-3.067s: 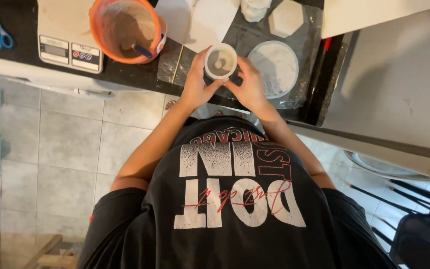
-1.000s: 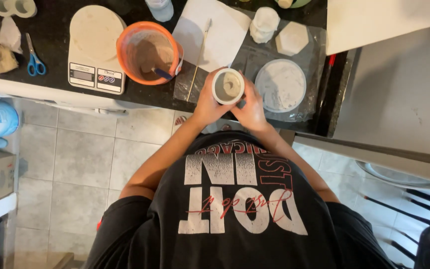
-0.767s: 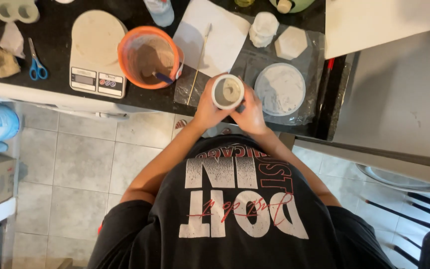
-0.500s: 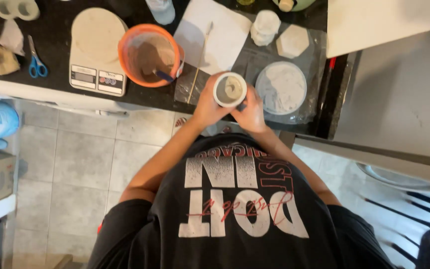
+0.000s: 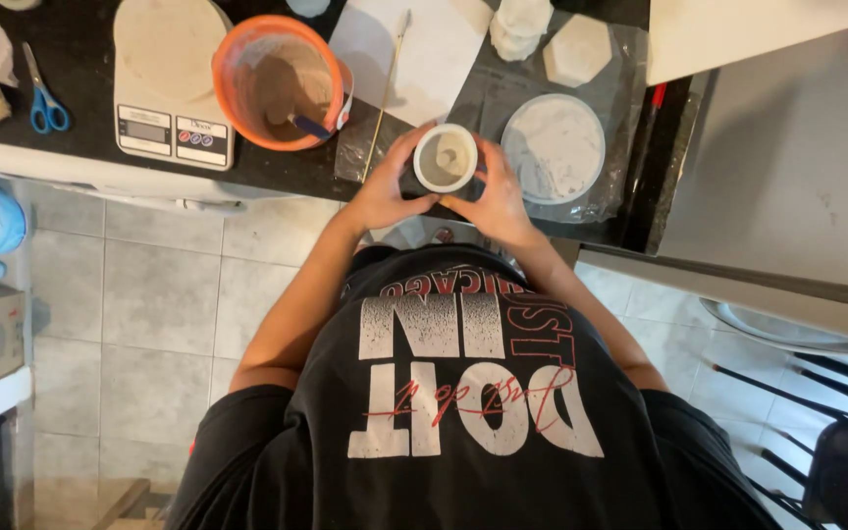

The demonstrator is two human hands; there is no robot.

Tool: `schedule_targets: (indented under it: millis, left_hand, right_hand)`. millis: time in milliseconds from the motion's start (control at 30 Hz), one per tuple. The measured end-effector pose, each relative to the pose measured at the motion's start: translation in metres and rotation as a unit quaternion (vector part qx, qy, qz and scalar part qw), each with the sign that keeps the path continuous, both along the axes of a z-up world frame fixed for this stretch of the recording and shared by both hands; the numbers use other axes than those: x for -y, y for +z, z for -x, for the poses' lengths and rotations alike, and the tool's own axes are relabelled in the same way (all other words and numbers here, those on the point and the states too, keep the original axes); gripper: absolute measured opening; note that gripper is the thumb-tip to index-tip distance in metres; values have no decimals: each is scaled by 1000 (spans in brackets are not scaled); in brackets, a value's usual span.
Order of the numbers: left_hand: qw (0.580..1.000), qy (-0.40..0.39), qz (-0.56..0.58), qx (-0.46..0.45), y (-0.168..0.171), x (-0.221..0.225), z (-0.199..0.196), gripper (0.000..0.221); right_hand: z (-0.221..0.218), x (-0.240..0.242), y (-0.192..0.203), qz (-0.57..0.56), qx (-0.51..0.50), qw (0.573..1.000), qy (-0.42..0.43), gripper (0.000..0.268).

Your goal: Measuring and mixing powder with water in a small bucket on a digital scale

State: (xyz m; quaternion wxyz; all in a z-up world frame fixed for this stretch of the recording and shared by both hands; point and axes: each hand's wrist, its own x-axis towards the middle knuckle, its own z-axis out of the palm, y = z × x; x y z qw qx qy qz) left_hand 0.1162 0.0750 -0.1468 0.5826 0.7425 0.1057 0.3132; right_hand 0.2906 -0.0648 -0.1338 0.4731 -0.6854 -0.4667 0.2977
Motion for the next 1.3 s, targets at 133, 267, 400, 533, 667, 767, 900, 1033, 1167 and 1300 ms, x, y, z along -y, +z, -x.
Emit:
schedule_targets:
  millis: [133, 267, 400, 533, 667, 767, 900, 1033, 1167, 1300]
  left_hand:
    - [996, 71, 35, 35, -26, 19, -25, 105]
    - [984, 149, 88, 28, -8, 25, -35, 98]
    - [985, 150, 83, 29, -17, 21, -36, 87]
    - [982, 150, 101, 62, -21, 11, -39, 92]
    - [980, 145, 122, 51, -39, 20, -37, 93]
    - [982, 149, 103, 56, -27, 17, -37, 91]
    - [986, 155, 52, 41, -35, 12, -39, 87]
    - [987, 132, 86, 45, -32, 9, -41, 87]
    - [992, 104, 57, 31, -32, 10, -22, 89]
    - [988, 122, 89, 10, -28, 13, -6, 95]
  right_hand:
    - [0, -13, -26, -38, 28, 998, 32, 89]
    - [6, -10, -12, -74, 68, 995, 3, 79]
    - [12, -11, -22, -94, 43, 995, -12, 72]
    - [11, -22, -20, -121, 150, 981, -30, 71]
    - [15, -10, -39, -108, 137, 983, -56, 71]
    - [13, -11, -34, -113, 140, 982, -62, 67]
    - [2, -18, -95, -87, 144, 984, -61, 62]
    - [13, -13, -44, -86, 163, 978, -94, 68]
    - [17, 2, -45, -23, 111, 990, -80, 75]
    - [6, -2, -27, -25, 35, 998, -50, 87]
